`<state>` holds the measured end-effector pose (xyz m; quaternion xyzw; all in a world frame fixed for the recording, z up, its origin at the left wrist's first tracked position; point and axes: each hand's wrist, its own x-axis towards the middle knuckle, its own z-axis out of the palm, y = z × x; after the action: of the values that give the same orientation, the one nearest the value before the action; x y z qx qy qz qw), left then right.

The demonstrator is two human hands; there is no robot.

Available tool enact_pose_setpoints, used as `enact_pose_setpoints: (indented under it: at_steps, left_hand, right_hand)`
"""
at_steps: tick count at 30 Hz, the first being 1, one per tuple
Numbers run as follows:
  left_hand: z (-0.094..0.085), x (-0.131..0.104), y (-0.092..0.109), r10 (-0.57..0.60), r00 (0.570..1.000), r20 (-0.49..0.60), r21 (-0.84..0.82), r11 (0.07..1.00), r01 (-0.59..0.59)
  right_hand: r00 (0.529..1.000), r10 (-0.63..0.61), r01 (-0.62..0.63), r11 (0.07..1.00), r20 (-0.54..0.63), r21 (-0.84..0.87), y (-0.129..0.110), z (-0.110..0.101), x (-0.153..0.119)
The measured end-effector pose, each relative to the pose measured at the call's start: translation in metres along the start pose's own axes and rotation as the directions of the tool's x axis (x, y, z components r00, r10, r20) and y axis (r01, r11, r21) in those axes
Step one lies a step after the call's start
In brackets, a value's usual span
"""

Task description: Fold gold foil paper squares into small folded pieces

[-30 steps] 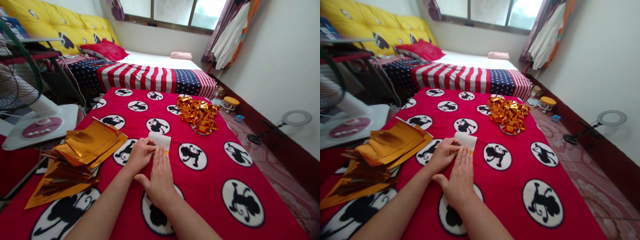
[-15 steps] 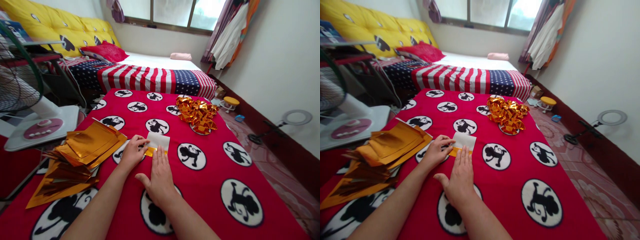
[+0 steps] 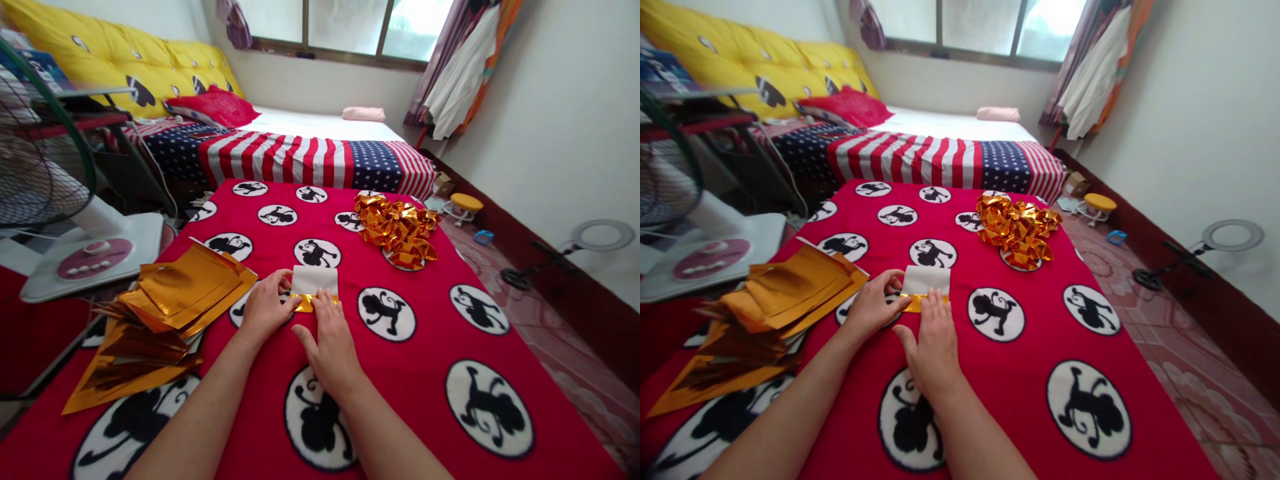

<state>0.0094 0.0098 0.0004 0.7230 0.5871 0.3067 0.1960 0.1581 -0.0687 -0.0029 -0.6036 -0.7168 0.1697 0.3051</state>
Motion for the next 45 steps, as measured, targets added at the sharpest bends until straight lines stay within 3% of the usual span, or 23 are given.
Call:
enact_pose_setpoints:
  at_steps: [7, 16, 23, 28, 31, 33, 36, 40, 45]
  left_hand:
    - [-0.003, 0.000, 0.007, -0.067, 0.998, 0.011, -0.039, 0.997, 0.067]
    - [-0.005, 0.001, 0.006, -0.102, 0.995, 0.009, 0.049, 0.994, 0.101]
    - [-0.009, 0.002, 0.007, -0.111, 0.992, 0.052, 0.025, 0.994, 0.110]
    - [-0.002, 0.001, -0.001, -0.098, 0.994, 0.045, -0.171, 0.980, 0.104]
    - [0.004, 0.002, -0.007, -0.107, 0.994, 0.014, -0.409, 0.907, 0.103]
    - [0.005, 0.002, -0.009, -0.098, 0.995, -0.013, -0.479, 0.874, 0.080]
    - [0.004, 0.003, -0.008, -0.086, 0.996, -0.026, -0.528, 0.847, 0.059]
    - [0.004, 0.004, -0.003, -0.114, 0.993, -0.012, -0.661, 0.746, 0.077]
    - [0.003, 0.001, 0.015, -0.164, 0.985, 0.044, -0.836, 0.535, 0.126]
  right_hand:
    - [0.993, 0.049, -0.029, 0.984, -0.107, 0.174, 0.008, 0.000, 0.007]
    - [0.972, 0.095, -0.006, 0.926, -0.216, 0.377, 0.021, 0.003, 0.015]
    - [0.931, 0.176, -0.113, 0.972, -0.319, 0.207, 0.018, 0.000, 0.018]
    - [0.916, 0.196, -0.120, 0.966, -0.351, 0.227, 0.020, 0.001, 0.022]
    - [0.874, 0.294, -0.098, 0.886, -0.387, 0.452, 0.023, 0.000, 0.026]
    - [0.854, 0.388, -0.078, 0.756, -0.348, 0.650, 0.024, -0.001, 0.031]
    - [0.872, 0.433, -0.077, 0.582, -0.228, 0.810, 0.025, -0.003, 0.036]
    - [0.924, 0.364, -0.100, 0.528, -0.118, 0.844, 0.023, -0.006, 0.038]
    - [0.903, 0.416, -0.121, 0.481, -0.105, 0.868, 0.019, -0.012, 0.039]
